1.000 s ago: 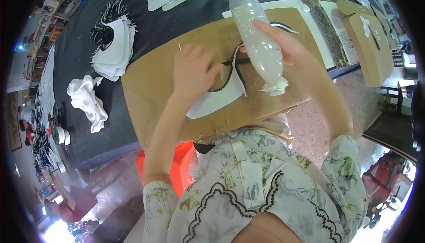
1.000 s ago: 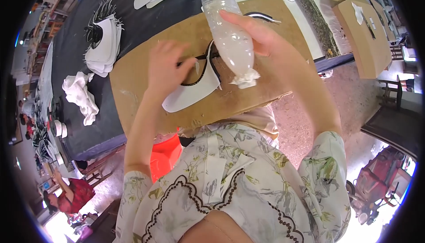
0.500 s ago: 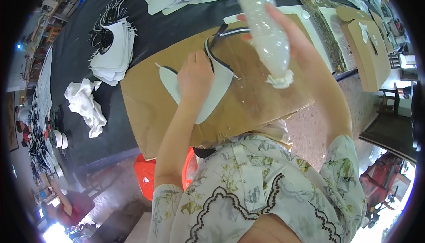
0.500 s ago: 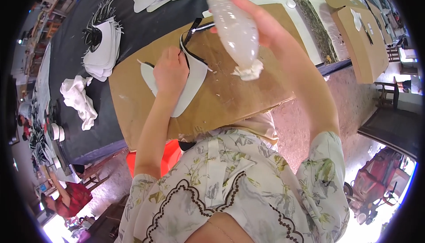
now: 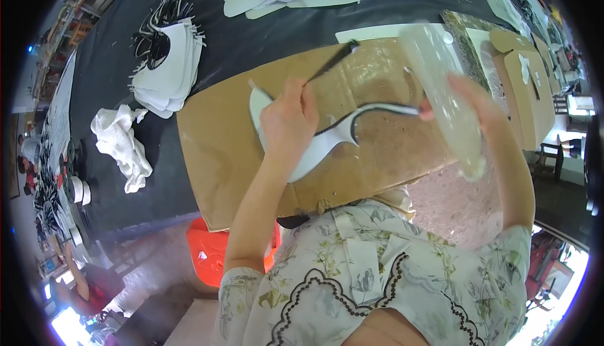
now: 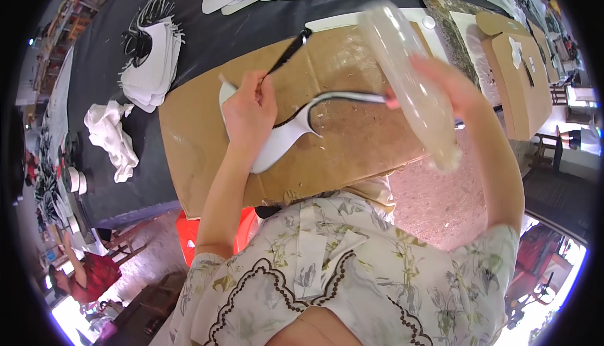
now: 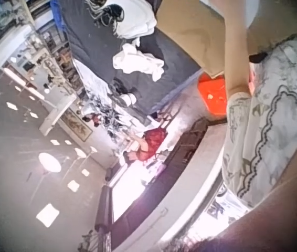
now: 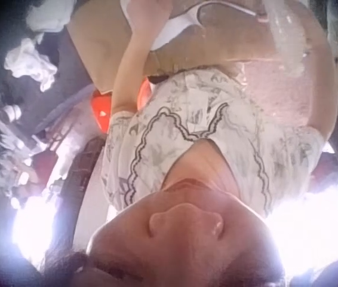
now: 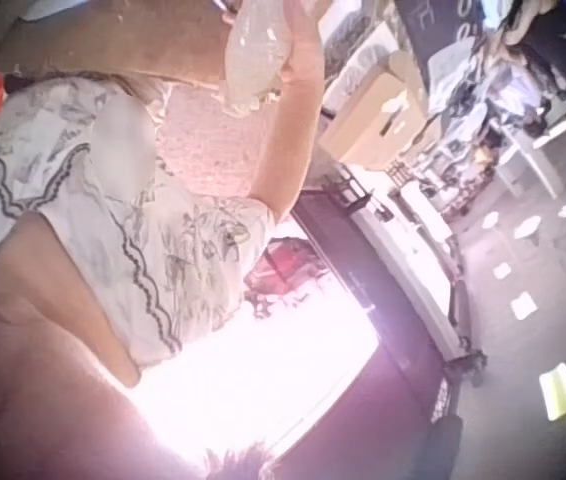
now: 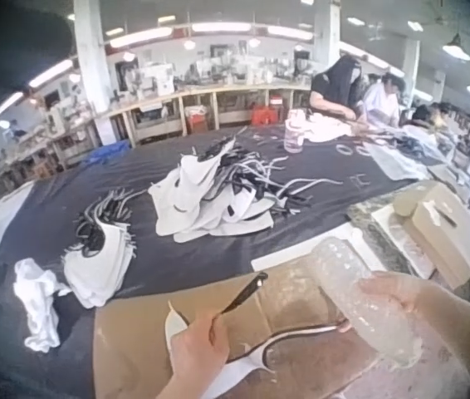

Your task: Applying liquid adhesive to the edges of white shoe upper components using a plastic bottle.

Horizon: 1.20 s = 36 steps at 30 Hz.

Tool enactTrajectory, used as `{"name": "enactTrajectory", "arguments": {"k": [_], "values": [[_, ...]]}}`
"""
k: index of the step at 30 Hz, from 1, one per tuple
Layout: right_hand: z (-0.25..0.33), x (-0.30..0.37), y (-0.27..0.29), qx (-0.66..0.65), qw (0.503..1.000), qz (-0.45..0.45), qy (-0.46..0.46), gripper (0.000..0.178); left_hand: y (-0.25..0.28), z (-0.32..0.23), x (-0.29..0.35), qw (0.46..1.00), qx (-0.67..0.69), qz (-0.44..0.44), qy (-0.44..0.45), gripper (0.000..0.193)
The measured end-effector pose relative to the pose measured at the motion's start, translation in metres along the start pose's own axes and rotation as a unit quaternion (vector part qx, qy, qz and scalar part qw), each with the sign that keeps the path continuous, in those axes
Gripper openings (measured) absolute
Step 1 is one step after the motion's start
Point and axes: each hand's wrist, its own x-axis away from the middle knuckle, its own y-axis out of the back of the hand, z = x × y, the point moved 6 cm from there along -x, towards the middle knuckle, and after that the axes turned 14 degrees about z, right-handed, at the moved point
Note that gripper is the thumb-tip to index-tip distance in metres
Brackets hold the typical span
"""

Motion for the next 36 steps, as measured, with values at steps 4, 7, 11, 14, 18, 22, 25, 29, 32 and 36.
{"name": "enactTrajectory", "arguments": {"k": [4,7,11,14,18,22,25,29,32,36], "values": [[-0.018,0.03,-0.003,0.052,0.998,-0.04,0.016,0.062,0.007,-0.015,0.014,0.979,0.196,-0.007,-0.06,0.008],[0.004,0.027,0.009,-0.034,0.988,-0.003,0.149,0.065,0.007,-0.022,0.018,0.942,0.331,0.023,-0.058,0.011],[0.034,-0.019,0.006,-0.233,0.938,0.063,0.248,0.068,-0.026,-0.005,0.025,0.757,0.642,0.067,0.102,0.027],[0.036,-0.046,-0.009,-0.191,0.935,-0.065,0.292,0.061,-0.054,-0.017,0.039,0.638,0.739,0.121,0.179,0.036],[0.048,-0.057,-0.038,-0.09,0.886,-0.207,0.405,0.054,-0.057,-0.035,0.049,0.705,0.682,0.134,0.143,0.038],[0.056,-0.066,-0.055,-0.001,0.826,-0.217,0.521,0.039,-0.054,-0.036,0.046,0.747,0.649,0.113,0.089,0.051],[0.064,-0.064,-0.074,0.176,0.801,-0.253,0.513,0.032,-0.055,-0.034,0.044,0.748,0.65,0.11,0.08,0.057],[0.07,-0.05,-0.065,0.174,0.771,-0.308,0.529,0.031,-0.053,-0.029,0.047,0.775,0.613,0.127,0.085,0.059],[0.062,-0.045,-0.058,0.034,0.773,-0.271,0.572,0.033,-0.053,-0.03,0.042,0.747,0.651,0.117,0.06,0.059],[0.049,-0.038,-0.072,0.088,0.802,-0.275,0.523,0.035,-0.043,-0.034,0.032,0.739,0.659,0.127,0.06,0.061]]}}
